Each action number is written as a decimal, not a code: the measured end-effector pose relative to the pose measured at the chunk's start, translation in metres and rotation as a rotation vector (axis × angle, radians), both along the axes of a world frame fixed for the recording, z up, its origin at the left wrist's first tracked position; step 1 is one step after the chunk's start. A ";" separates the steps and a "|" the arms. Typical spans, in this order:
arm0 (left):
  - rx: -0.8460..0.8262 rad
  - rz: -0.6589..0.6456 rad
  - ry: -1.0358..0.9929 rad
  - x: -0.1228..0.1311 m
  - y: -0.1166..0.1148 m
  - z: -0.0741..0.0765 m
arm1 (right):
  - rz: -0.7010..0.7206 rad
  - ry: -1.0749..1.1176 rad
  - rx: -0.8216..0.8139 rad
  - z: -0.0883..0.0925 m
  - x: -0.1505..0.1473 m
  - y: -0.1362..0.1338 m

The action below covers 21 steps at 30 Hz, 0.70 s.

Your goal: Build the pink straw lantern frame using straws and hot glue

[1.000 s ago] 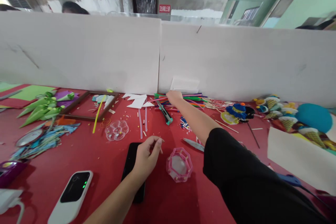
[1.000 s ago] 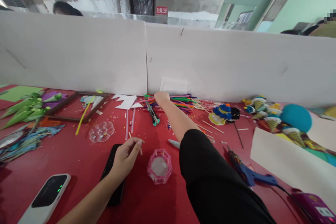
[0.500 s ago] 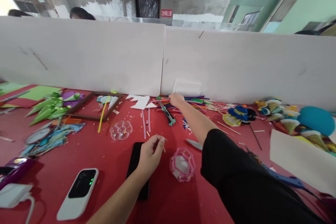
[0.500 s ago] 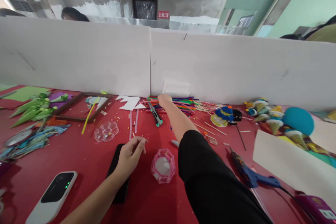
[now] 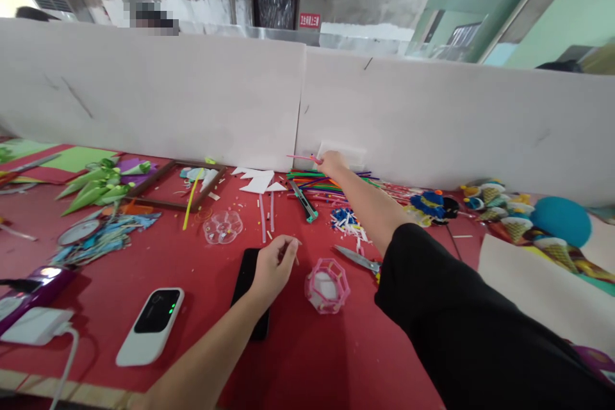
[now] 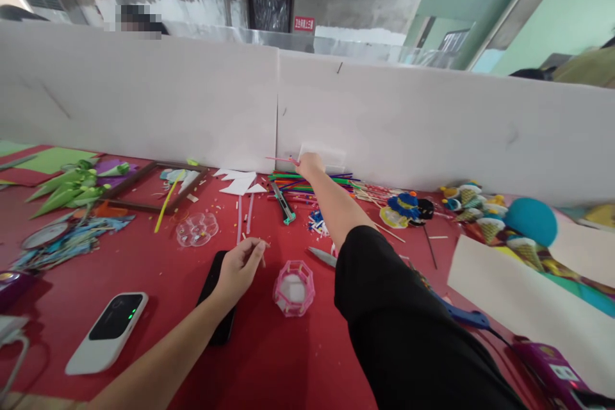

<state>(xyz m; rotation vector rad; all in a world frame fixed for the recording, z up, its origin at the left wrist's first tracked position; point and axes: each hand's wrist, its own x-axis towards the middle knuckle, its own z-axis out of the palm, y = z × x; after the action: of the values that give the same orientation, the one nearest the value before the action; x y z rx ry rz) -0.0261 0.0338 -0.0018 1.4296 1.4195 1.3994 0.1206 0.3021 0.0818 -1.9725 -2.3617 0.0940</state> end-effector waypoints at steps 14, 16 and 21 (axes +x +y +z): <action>-0.100 0.054 -0.322 -0.002 0.017 0.022 | -0.100 0.167 0.039 0.001 0.008 -0.007; -0.122 0.062 -0.382 -0.003 0.024 0.033 | -0.101 0.177 0.033 -0.001 0.010 -0.007; -0.132 0.081 -0.473 -0.005 0.049 0.055 | -0.064 0.177 0.055 0.003 0.016 0.000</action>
<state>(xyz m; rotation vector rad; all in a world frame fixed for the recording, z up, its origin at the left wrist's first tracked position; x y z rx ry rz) -0.0314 0.0830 0.0531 0.8876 1.2410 1.5370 0.1362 0.3019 0.0849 -1.9260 -2.1670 0.1893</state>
